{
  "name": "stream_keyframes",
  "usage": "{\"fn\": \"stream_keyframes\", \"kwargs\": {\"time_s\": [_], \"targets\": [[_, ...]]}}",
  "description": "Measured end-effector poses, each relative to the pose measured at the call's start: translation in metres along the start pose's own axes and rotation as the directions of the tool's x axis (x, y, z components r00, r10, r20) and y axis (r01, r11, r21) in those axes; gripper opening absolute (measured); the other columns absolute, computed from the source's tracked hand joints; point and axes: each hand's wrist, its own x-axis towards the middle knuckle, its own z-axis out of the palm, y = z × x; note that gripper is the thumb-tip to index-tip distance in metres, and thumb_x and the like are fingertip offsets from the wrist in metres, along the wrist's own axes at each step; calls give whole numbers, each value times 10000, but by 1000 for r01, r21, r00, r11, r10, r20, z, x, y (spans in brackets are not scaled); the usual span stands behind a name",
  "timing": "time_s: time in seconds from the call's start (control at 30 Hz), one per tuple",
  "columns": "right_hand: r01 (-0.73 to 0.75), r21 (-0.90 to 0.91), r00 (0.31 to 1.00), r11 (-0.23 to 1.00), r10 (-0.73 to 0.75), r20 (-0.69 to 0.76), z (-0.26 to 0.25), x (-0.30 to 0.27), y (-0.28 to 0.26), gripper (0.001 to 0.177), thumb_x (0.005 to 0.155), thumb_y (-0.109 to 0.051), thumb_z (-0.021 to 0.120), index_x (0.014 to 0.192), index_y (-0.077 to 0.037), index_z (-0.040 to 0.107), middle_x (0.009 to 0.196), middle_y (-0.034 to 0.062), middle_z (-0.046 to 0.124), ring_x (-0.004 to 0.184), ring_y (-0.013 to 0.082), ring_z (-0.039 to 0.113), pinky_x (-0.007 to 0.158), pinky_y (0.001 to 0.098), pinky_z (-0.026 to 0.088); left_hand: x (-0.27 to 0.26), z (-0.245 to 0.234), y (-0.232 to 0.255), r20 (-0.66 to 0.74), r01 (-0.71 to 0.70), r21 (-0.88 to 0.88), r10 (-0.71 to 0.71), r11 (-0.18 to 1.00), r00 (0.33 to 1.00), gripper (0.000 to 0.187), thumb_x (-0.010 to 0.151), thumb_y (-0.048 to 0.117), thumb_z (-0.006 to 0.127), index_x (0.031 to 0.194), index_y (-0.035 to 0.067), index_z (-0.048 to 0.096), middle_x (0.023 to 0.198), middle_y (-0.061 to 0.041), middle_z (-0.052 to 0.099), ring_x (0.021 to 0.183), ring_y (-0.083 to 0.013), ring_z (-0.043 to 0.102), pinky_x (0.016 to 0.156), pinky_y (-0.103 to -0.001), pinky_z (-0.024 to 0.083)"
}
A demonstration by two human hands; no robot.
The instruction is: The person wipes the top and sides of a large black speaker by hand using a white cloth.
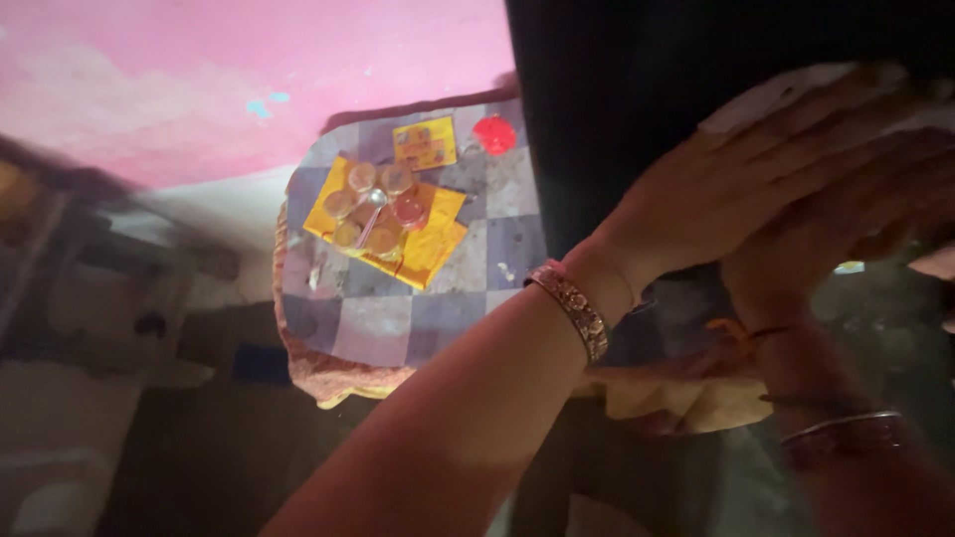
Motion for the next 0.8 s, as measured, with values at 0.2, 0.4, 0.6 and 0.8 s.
{"fn": "stream_keyframes", "kwargs": {"time_s": [0.2,0.4,0.6,0.8], "targets": [[-6,-29,1000,1000,7,22,9,-10,10,840,1114,-368,532,1602,111,45,1635,354,24,1569,438,101,1278,486,198,18,-4,5,50,-106,96,102,990,994,531,1201,199,384,1717,155,268,1765,57,165,1628,-110,121,1371,-323,93],[59,-116,979,991,-35,203,50,-77,-3,806,1101,-352,532,1601,104,94,1624,356,74,1553,455,133,1256,523,197,-7,56,23,164,-144,-116,162,983,973,534,1163,204,353,1684,187,240,1753,56,157,1608,-67,180,1325,-213,212],[102,-166,942,981,-41,334,78,-117,-28,775,1087,-337,531,1599,97,143,1613,358,124,1536,473,165,1235,560,197,-52,86,23,221,-159,-134,186,978,957,591,1115,110,366,1675,202,202,1745,75,123,1608,-70,186,1288,-187,229],[129,-153,911,980,-56,409,78,-156,-53,747,1073,-321,531,1598,89,192,1601,360,174,1519,491,197,1213,597,196,-93,122,26,286,-206,-39,208,978,935,621,1043,159,410,1637,181,231,1717,76,139,1574,-72,171,1278,-227,206]]}}
